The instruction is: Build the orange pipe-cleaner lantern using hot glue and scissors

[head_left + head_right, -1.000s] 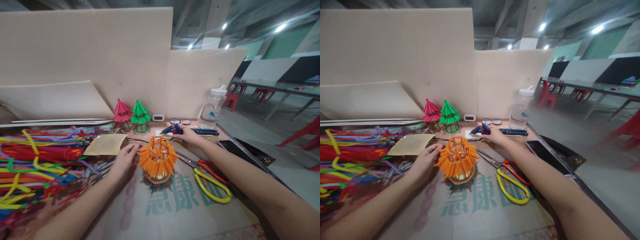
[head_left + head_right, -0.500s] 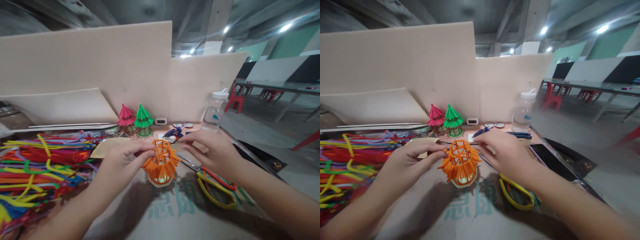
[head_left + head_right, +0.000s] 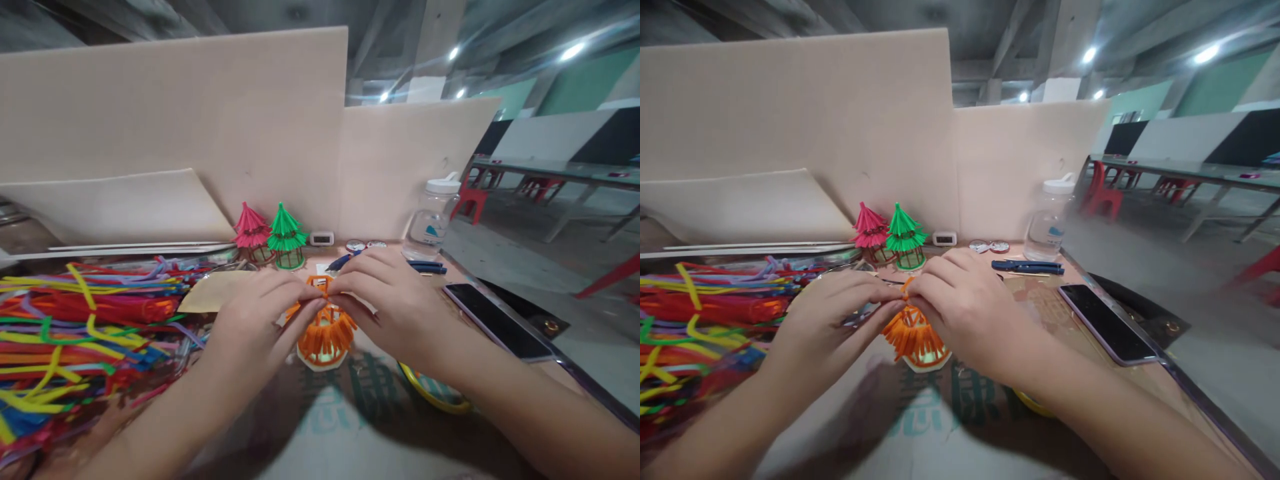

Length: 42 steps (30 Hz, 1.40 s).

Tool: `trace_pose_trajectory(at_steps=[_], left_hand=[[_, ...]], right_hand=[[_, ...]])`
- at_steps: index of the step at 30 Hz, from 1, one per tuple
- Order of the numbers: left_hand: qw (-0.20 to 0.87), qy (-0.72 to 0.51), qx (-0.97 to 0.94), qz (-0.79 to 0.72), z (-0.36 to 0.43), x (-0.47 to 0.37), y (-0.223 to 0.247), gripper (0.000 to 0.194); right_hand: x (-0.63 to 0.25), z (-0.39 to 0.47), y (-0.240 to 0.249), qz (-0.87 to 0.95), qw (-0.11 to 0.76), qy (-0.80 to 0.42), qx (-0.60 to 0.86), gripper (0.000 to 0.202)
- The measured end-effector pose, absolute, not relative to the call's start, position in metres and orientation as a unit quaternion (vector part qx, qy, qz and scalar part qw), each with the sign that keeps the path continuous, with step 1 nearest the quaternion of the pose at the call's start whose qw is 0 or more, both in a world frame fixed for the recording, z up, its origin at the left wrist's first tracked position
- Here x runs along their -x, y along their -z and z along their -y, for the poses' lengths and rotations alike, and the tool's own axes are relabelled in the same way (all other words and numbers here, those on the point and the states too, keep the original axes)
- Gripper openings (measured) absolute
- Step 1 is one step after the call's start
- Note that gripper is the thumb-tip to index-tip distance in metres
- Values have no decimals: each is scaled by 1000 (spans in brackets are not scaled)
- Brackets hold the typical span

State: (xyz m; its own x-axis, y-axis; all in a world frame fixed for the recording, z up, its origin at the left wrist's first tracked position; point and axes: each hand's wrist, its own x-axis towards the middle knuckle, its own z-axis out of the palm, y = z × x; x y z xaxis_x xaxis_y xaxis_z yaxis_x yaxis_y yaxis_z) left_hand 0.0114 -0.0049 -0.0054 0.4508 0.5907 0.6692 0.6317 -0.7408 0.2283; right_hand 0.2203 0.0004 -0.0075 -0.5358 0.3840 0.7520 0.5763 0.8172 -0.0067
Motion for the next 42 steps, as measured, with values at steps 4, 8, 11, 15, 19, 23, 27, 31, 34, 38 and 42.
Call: trace_pose_trajectory(at_steps=[4,8,11,15,19,23,27,31,34,38,42], left_hand=[[-35,371,838,399,-5,-3,11,43],[-165,326,830,422,-15,1,19,83],[-253,309,811,428,-21,0,26,82],[-289,281,801,443,-24,-3,31,78],[-297,239,818,430,-22,-5,29,72],[-275,218,833,428,-19,-7,26,70],[-251,224,839,428,-18,-9,25,68],[-243,231,847,413,-18,-9,26,64],[-232,237,852,405,-17,-9,26,60],[-232,240,853,401,-16,-10,25,58],[-240,241,849,404,-15,-11,24,54]], right_hand=[[-224,-6,16,870,384,78,298,12],[-229,-9,22,873,364,26,323,9],[-228,-9,25,871,376,11,317,7],[-226,-8,26,871,381,6,310,5],[-225,-5,26,876,362,26,319,8],[-224,-5,25,880,353,46,316,12],[-222,-5,27,880,348,64,317,15],[-221,-5,29,882,342,73,317,18],[-221,-5,30,882,338,75,319,18],[-221,-4,28,882,336,77,321,19],[-220,-3,28,884,332,77,321,19]])
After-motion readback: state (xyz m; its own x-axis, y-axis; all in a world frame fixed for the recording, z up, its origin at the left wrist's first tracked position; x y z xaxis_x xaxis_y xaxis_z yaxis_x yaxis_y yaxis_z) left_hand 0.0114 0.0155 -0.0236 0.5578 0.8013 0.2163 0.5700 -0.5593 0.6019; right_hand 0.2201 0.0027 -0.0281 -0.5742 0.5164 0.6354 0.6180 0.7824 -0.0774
